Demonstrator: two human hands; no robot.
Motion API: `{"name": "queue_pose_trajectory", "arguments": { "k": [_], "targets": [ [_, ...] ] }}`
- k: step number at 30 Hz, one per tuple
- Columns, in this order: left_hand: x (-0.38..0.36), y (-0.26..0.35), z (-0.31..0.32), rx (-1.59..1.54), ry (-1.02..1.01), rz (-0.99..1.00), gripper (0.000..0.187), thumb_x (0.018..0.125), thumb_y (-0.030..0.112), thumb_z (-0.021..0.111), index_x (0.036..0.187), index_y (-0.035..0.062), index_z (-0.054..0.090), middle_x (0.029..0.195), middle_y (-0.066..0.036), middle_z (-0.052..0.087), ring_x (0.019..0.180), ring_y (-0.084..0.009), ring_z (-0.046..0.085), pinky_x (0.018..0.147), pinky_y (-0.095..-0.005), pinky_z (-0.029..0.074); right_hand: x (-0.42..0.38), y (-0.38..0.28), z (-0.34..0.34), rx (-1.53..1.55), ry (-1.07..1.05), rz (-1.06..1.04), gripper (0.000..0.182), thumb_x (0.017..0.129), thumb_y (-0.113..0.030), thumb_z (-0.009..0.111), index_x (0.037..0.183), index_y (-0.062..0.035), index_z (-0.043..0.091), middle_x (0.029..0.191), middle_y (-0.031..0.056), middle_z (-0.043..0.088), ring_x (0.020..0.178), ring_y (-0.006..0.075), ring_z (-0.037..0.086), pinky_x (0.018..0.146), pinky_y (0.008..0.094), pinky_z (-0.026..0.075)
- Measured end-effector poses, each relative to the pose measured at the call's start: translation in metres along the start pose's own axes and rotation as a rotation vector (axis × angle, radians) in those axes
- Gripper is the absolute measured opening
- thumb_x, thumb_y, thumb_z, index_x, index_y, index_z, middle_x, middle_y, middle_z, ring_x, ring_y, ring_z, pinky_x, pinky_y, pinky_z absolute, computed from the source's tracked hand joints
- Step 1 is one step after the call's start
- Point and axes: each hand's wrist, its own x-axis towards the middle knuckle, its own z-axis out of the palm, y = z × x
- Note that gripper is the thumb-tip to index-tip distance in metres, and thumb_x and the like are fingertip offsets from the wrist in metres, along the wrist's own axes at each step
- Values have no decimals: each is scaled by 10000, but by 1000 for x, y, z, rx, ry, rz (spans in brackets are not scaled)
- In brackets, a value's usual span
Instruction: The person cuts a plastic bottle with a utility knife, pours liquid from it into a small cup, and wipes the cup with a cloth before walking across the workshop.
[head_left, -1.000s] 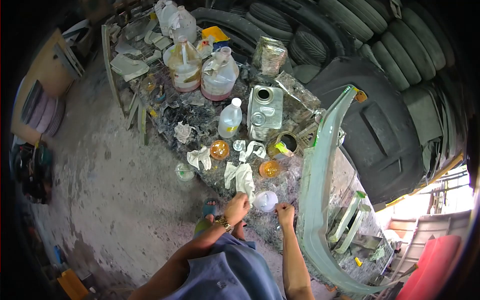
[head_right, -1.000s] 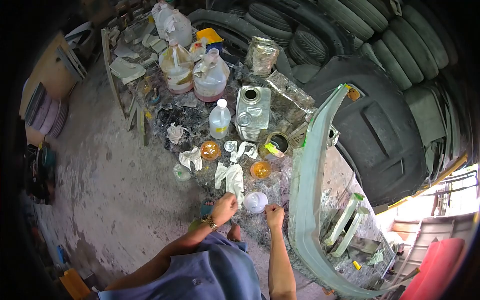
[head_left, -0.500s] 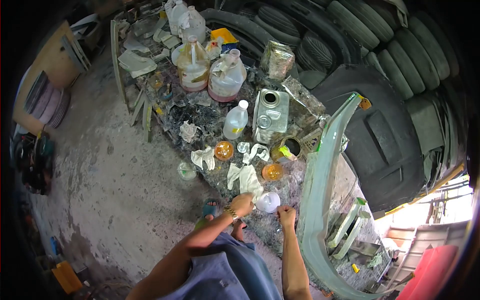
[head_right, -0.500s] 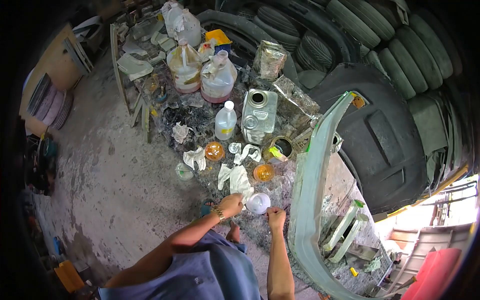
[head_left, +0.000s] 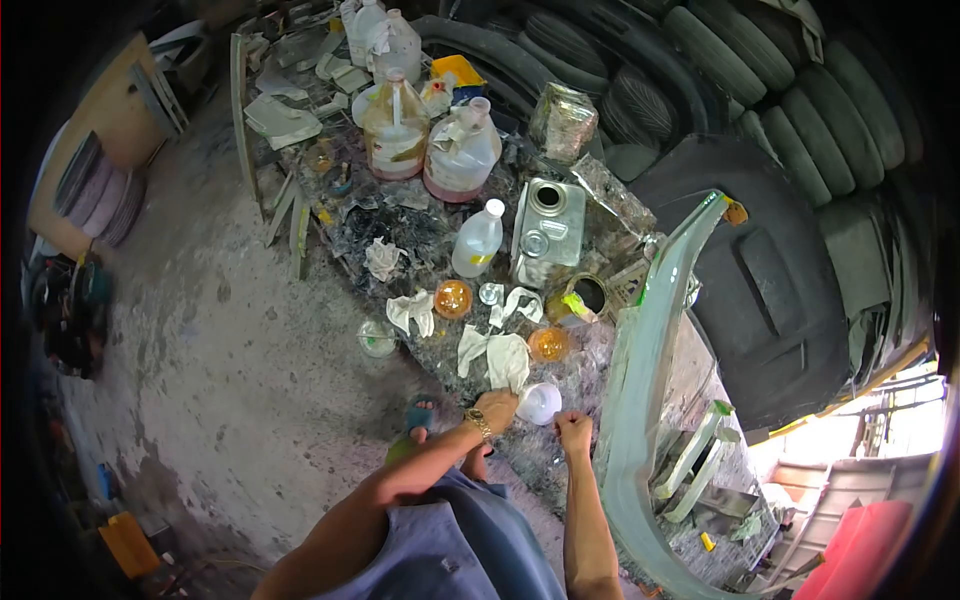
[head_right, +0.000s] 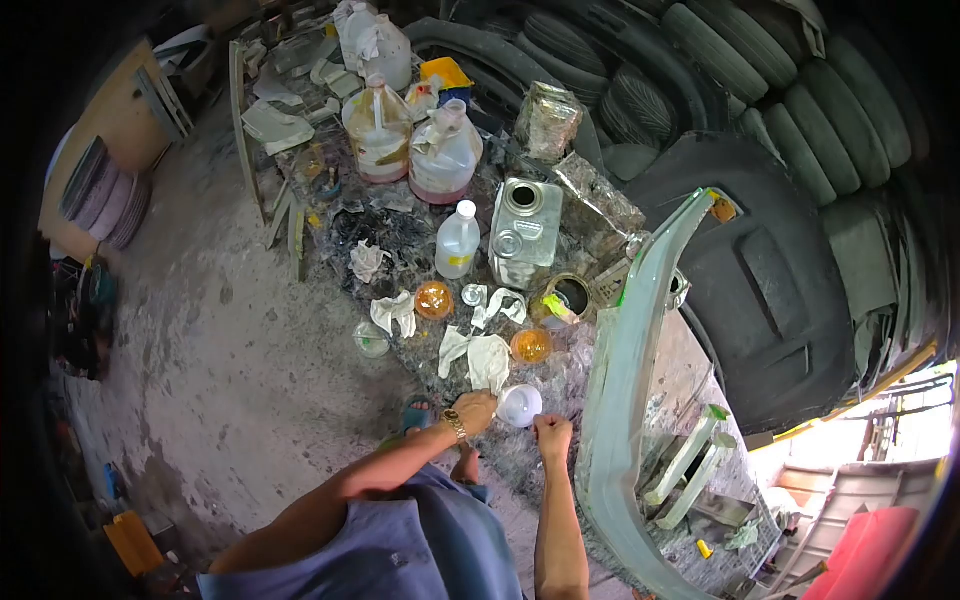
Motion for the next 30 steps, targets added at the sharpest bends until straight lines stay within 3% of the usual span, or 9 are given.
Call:
{"name": "queue_pose_trajectory", "arguments": {
  "k": [3, 4, 5, 7, 8, 18, 25, 27, 30],
  "targets": [
    [-2, -10, -10, -250, 246, -145, 134, 745, 72, 507, 814, -19, 578, 883, -218, 594, 810, -362, 601, 718, -443, 480, -5, -1, -11, 60, -23, 52, 134, 773, -51, 613, 649, -12, 582, 563, 41, 559, 450, 95, 479, 399, 230, 341],
    [-7, -16, -19, -218, 315, -133, 78, 763, 83, 543, 782, 7, 548, 795, -164, 612, 683, -268, 613, 624, -385, 479, -4, 8, -14, 147, -33, 81, 126, 781, -55, 603, 662, -19, 583, 571, 38, 562, 442, 86, 472, 382, 220, 332],
    [-12, -22, -23, -219, 313, -133, 78, 763, 83, 543, 782, 7, 548, 795, -164, 612, 683, -268, 613, 624, -385, 479, -7, 4, -16, 147, -32, 84, 126, 781, -55, 603, 662, -19, 583, 571, 38, 562, 442, 86, 472, 382, 220, 332],
    [-21, -28, -27, -730, 298, -256, 129, 781, 104, 596, 756, 8, 514, 693, -91, 586, 604, -135, 557, 544, -310, 425, -16, -2, -22, 231, -47, 168, 126, 786, -57, 595, 666, -21, 583, 576, 36, 562, 435, 79, 461, 378, 214, 332],
    [-23, -27, -29, -767, 272, -266, 168, 792, 119, 624, 753, 13, 500, 633, -24, 523, 597, -56, 479, 523, -250, 374, -19, -5, -24, 230, -46, 168, 126, 786, -57, 595, 666, -21, 583, 576, 36, 562, 435, 79, 461, 378, 214, 332],
    [-30, -14, -34, -1160, 120, -159, 125, 802, 70, 590, 749, 16, 492, 650, 27, 483, 603, -53, 447, 545, -233, 384, -19, -12, 1, 82, 33, 32, 104, 744, -73, 615, 671, -2, 591, 555, 29, 547, 422, 76, 445, 379, 219, 325],
    [-60, -5, -42, -1184, 100, -99, 117, 809, 63, 590, 760, 17, 494, 663, 29, 492, 619, -49, 455, 562, -227, 393, -16, -9, 14, 41, 182, -1, 120, 716, -69, 627, 627, -5, 578, 524, 24, 520, 399, 86, 430, 368, 233, 324],
    [-69, -7, -46, -889, 157, 50, 107, 813, 54, 587, 780, 13, 493, 678, 28, 502, 641, -43, 457, 571, -227, 398, -15, -10, 17, 42, 196, 12, 122, 716, -68, 629, 624, -7, 577, 522, 24, 517, 397, 88, 429, 366, 237, 327],
    [-78, -20, -50, -1089, 79, 3, 86, 828, 18, 577, 802, 57, 505, 744, 40, 527, 693, -35, 486, 619, -213, 414, -9, 0, 14, 96, 179, 30, 128, 728, -62, 624, 624, -8, 573, 522, 23, 514, 391, 95, 426, 359, 244, 329]
  ]
}}
